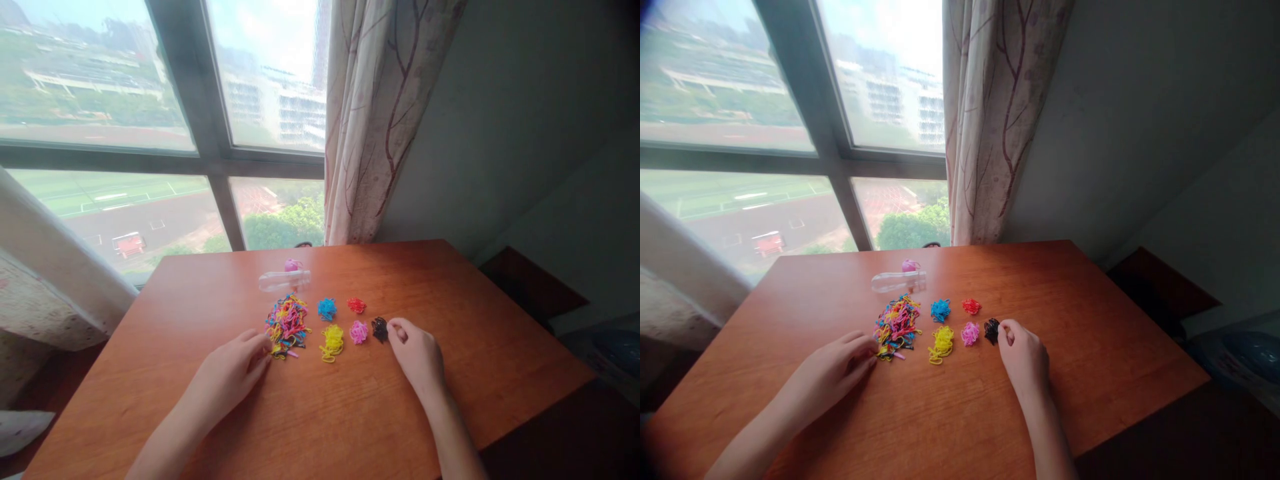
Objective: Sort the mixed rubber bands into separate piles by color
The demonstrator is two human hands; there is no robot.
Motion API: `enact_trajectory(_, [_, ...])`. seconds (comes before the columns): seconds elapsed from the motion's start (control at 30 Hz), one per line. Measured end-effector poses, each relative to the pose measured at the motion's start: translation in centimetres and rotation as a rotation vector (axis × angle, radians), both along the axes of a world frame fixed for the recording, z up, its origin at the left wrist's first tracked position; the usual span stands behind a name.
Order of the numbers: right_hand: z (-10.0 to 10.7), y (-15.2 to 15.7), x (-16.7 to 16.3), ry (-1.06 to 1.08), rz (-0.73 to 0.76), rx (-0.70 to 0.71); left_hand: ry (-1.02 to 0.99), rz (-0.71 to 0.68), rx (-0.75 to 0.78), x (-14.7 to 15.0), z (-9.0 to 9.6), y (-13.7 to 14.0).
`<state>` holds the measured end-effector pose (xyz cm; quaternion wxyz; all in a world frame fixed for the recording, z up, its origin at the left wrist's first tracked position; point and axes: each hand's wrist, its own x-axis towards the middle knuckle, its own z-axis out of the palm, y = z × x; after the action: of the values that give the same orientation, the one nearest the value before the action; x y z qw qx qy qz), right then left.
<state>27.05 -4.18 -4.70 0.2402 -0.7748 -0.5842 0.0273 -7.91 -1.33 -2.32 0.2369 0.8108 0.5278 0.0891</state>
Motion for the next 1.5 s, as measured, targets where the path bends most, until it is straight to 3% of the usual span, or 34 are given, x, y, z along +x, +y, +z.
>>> enact_trajectory(0.3, [1.0, -0.6, -1.3, 0.058, 0.013, 0.090, 0.033, -0.005, 0.013, 0.0, -0.1, -0.1])
enact_trajectory(0.63, [-0.1, -2.5, -8.9, 0.172, 0.317, 0.107, -0.007, -0.056, 0.065, 0.5, 0.1, -0.3])
enact_trajectory(0.83, [-0.5, -3.6, -12.1, 0.178, 0.401, 0.033, -0.009, -0.046, 0.061, 0.5, -0.3, -0.1])
enact_trajectory(1.27, [-0.9, -4.5, -13.6, 0.201, 0.469, 0.009, 0.072, 0.012, 0.060, 0.2, -0.5, -0.1])
enact_trajectory(1.5, [-1.5, -5.1, -14.0, 0.182, 0.511, 0.046, 0.011, 0.041, 0.128, -0.6, -0.3, 0.3])
